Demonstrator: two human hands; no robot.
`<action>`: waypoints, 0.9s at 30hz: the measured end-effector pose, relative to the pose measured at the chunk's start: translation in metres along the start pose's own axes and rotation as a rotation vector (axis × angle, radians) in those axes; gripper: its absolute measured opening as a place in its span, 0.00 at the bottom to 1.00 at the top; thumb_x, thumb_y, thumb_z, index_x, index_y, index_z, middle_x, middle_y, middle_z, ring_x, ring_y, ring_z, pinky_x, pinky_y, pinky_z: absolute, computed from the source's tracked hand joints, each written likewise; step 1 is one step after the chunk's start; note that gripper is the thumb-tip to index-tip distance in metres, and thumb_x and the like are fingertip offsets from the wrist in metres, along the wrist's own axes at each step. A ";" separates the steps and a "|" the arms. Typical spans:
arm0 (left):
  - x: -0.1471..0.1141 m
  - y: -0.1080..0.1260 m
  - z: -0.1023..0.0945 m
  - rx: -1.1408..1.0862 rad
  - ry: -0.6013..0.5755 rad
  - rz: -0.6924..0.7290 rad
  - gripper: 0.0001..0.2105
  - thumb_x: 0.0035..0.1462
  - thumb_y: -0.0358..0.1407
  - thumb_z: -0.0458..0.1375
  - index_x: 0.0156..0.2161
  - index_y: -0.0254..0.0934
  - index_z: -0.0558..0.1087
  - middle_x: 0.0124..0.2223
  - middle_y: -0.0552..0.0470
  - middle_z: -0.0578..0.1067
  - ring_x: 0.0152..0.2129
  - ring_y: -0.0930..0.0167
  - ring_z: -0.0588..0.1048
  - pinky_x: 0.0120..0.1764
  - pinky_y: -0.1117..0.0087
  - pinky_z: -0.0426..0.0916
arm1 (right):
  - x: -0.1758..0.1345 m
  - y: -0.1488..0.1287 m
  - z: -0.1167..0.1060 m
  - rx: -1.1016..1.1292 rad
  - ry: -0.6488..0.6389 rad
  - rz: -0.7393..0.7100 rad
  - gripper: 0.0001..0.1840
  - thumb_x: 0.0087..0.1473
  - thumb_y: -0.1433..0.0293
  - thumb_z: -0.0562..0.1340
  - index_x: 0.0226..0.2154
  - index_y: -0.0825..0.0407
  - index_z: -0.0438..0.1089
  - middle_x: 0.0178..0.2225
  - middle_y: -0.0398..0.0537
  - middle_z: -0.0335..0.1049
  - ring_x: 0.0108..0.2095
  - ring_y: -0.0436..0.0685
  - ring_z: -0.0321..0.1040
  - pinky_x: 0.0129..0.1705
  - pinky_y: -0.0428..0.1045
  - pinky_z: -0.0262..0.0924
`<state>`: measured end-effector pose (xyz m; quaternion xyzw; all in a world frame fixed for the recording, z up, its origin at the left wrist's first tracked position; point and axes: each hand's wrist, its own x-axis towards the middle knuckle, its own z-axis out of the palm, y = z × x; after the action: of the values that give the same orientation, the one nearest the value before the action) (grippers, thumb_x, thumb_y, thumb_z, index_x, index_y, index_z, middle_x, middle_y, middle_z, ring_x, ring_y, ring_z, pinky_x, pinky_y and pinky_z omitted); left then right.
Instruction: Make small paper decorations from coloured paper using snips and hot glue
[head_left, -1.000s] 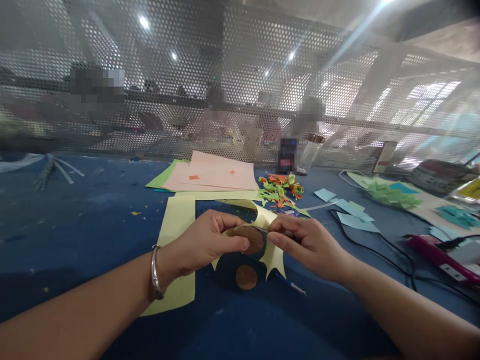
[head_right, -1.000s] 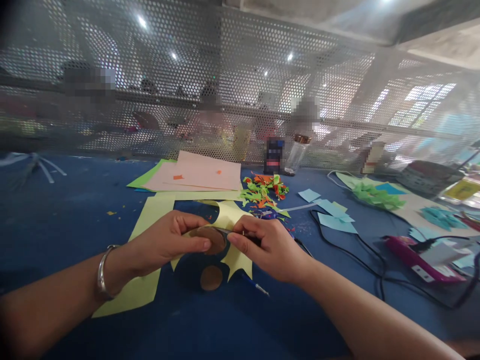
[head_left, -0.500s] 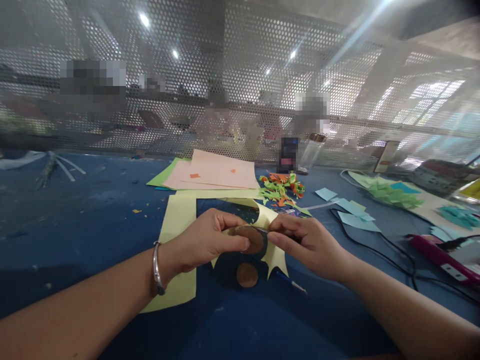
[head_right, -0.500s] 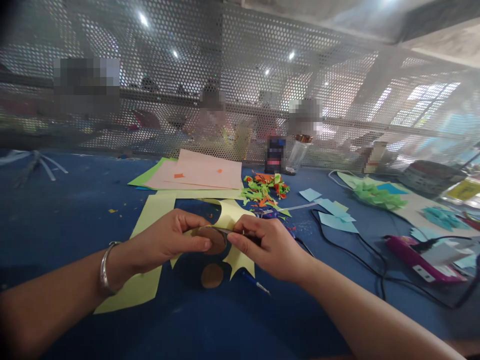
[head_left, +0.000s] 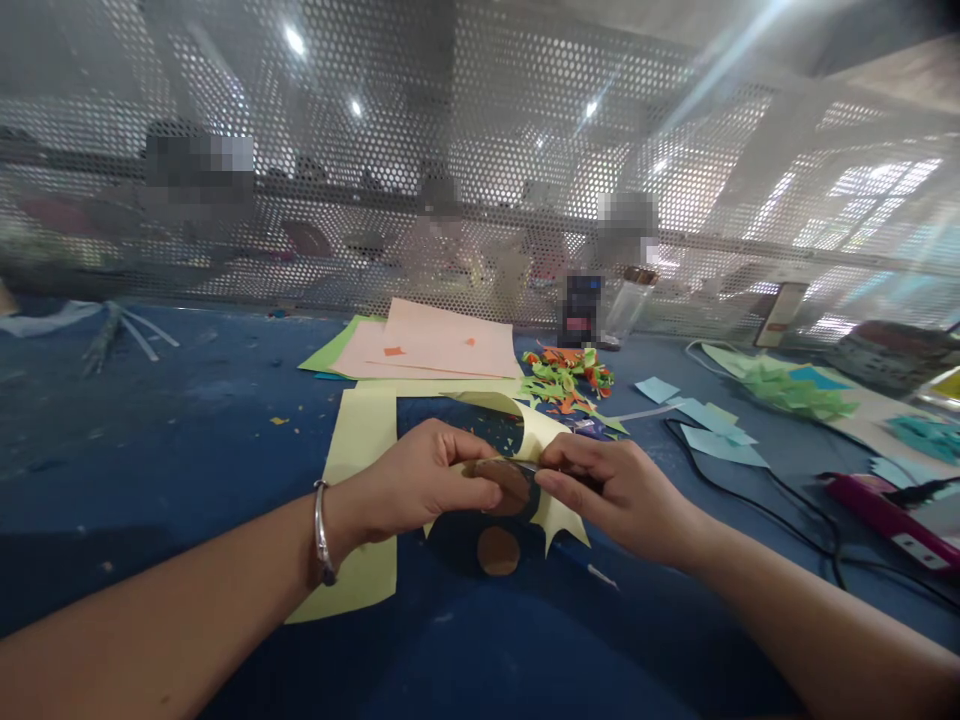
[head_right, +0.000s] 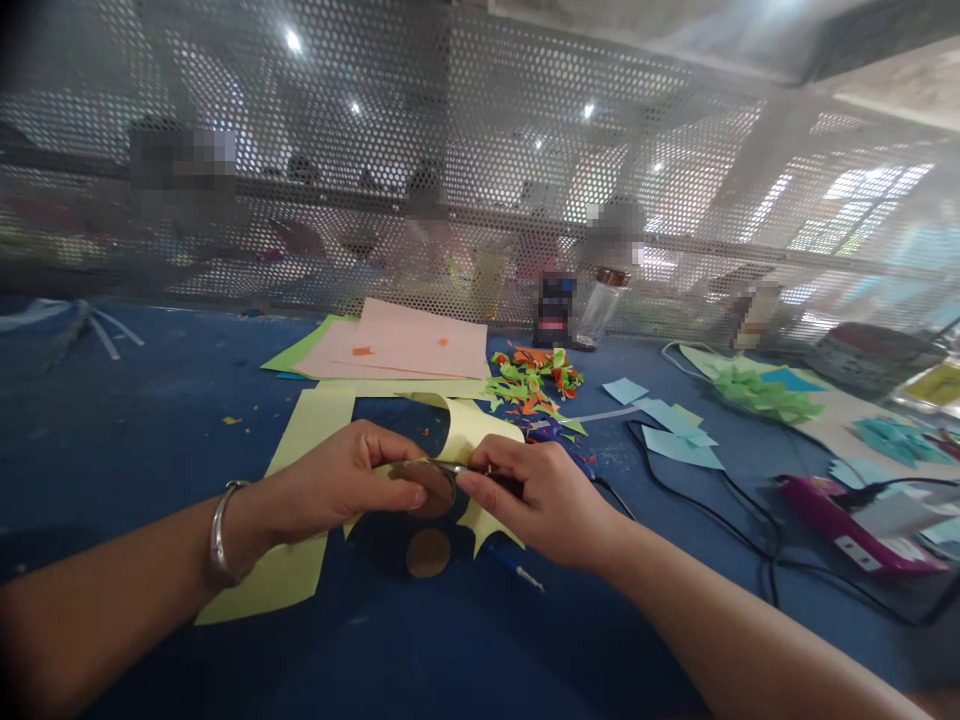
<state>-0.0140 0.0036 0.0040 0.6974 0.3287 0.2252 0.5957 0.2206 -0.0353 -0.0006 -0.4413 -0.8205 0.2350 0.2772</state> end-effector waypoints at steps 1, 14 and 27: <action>0.000 0.000 0.000 -0.007 0.002 -0.006 0.08 0.50 0.31 0.64 0.36 0.39 0.83 0.36 0.51 0.83 0.34 0.70 0.78 0.41 0.70 0.69 | 0.000 0.000 0.000 0.000 0.004 0.000 0.16 0.64 0.58 0.55 0.30 0.51 0.65 0.21 0.38 0.56 0.21 0.47 0.50 0.23 0.45 0.48; -0.003 0.008 -0.003 -0.164 0.095 0.051 0.05 0.49 0.28 0.65 0.34 0.35 0.78 0.34 0.53 0.80 0.32 0.72 0.76 0.40 0.70 0.67 | 0.001 0.004 0.002 0.150 0.077 0.059 0.18 0.64 0.54 0.56 0.33 0.51 0.65 0.24 0.38 0.55 0.23 0.48 0.51 0.25 0.46 0.48; -0.004 0.012 -0.011 -0.366 0.296 0.189 0.07 0.51 0.30 0.67 0.36 0.36 0.76 0.36 0.54 0.78 0.34 0.73 0.75 0.43 0.70 0.67 | -0.004 0.000 0.001 0.258 -0.484 0.185 0.19 0.56 0.52 0.65 0.33 0.53 0.68 0.24 0.38 0.60 0.24 0.47 0.53 0.24 0.43 0.46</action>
<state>-0.0223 0.0075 0.0185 0.5650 0.2994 0.4356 0.6336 0.2222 -0.0384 -0.0021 -0.4065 -0.7823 0.4603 0.1045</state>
